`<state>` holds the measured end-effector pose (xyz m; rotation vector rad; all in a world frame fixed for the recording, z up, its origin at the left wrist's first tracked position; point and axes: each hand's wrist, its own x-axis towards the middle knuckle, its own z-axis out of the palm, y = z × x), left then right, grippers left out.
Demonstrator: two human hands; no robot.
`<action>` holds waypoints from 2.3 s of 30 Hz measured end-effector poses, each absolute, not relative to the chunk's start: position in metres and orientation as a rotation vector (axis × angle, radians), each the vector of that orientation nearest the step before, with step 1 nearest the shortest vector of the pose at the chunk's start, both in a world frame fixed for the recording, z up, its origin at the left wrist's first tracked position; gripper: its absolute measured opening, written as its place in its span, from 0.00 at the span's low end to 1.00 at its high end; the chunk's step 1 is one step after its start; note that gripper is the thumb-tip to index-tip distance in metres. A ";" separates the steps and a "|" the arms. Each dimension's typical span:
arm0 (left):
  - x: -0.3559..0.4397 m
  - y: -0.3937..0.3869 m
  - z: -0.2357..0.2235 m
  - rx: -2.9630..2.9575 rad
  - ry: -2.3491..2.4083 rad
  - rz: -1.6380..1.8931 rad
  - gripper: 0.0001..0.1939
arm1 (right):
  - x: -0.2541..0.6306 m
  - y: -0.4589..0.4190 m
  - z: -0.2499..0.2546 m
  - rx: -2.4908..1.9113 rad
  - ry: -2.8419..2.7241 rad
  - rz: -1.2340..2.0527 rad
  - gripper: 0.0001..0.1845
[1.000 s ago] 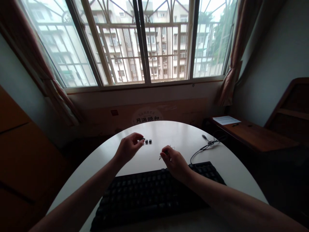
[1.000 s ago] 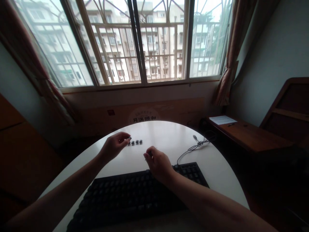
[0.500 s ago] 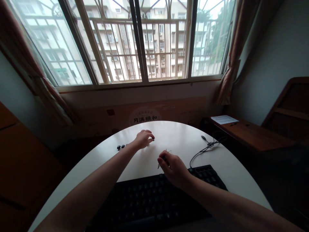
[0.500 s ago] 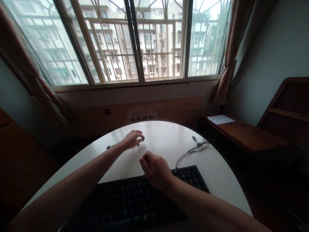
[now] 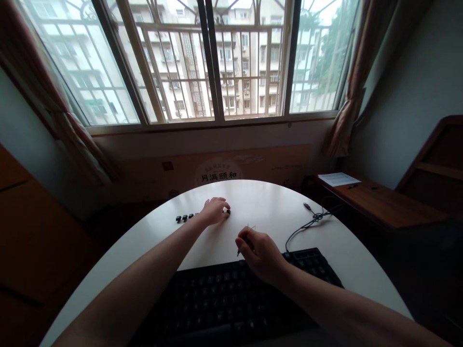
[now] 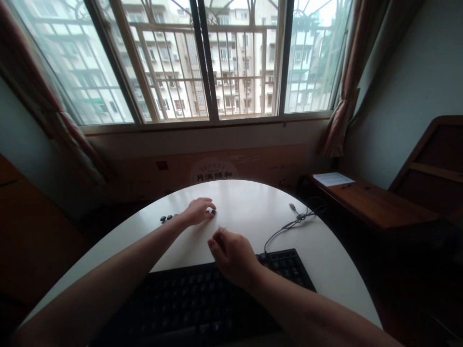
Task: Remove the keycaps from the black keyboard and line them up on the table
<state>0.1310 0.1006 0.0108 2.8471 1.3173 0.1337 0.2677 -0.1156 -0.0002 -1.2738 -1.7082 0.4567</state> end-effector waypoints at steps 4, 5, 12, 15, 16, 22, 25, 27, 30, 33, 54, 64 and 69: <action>0.132 0.097 0.011 2.861 1.353 0.135 0.12 | 0.268 -0.115 -0.001 -1.275 -1.716 0.454 0.10; 0.132 0.096 0.011 2.863 1.363 0.139 0.11 | 0.268 -0.115 -0.001 -1.276 -1.716 0.452 0.10; 0.131 0.094 0.012 2.870 1.369 0.165 0.11 | 0.268 -0.118 0.003 -1.293 -1.719 0.456 0.10; 0.130 0.094 0.013 2.863 1.357 0.171 0.12 | 0.268 -0.118 0.003 -1.279 -1.718 0.460 0.10; 0.130 0.093 0.012 2.860 1.352 0.173 0.12 | 0.268 -0.117 0.002 -1.275 -1.719 0.457 0.10; 0.126 0.097 0.013 2.810 1.366 0.249 0.23 | 0.268 -0.116 0.000 -1.265 -1.712 0.451 0.10; 0.119 0.098 0.032 2.780 1.384 0.380 0.33 | 0.269 -0.115 -0.001 -1.262 -1.686 0.457 0.10; 0.113 0.091 0.052 2.708 1.350 0.679 0.33 | 0.270 -0.115 0.000 -1.265 -1.656 0.462 0.11; 0.103 0.060 0.077 2.413 1.194 1.107 0.28 | 0.270 -0.115 0.001 -1.254 -1.611 0.483 0.11; 0.095 0.013 0.081 2.148 1.057 1.068 0.27 | 0.270 -0.116 0.002 -1.241 -1.584 0.492 0.12; 0.096 -0.072 0.019 2.435 1.059 0.163 0.14 | 0.304 -0.121 0.044 -1.333 -1.682 0.451 0.16; 0.093 -0.070 0.015 2.451 1.069 0.217 0.14 | 0.299 -0.120 0.051 -1.165 -1.459 0.906 0.17; 0.091 -0.070 0.013 2.496 1.028 0.254 0.14 | 0.290 -0.125 0.014 -1.151 -1.515 0.952 0.19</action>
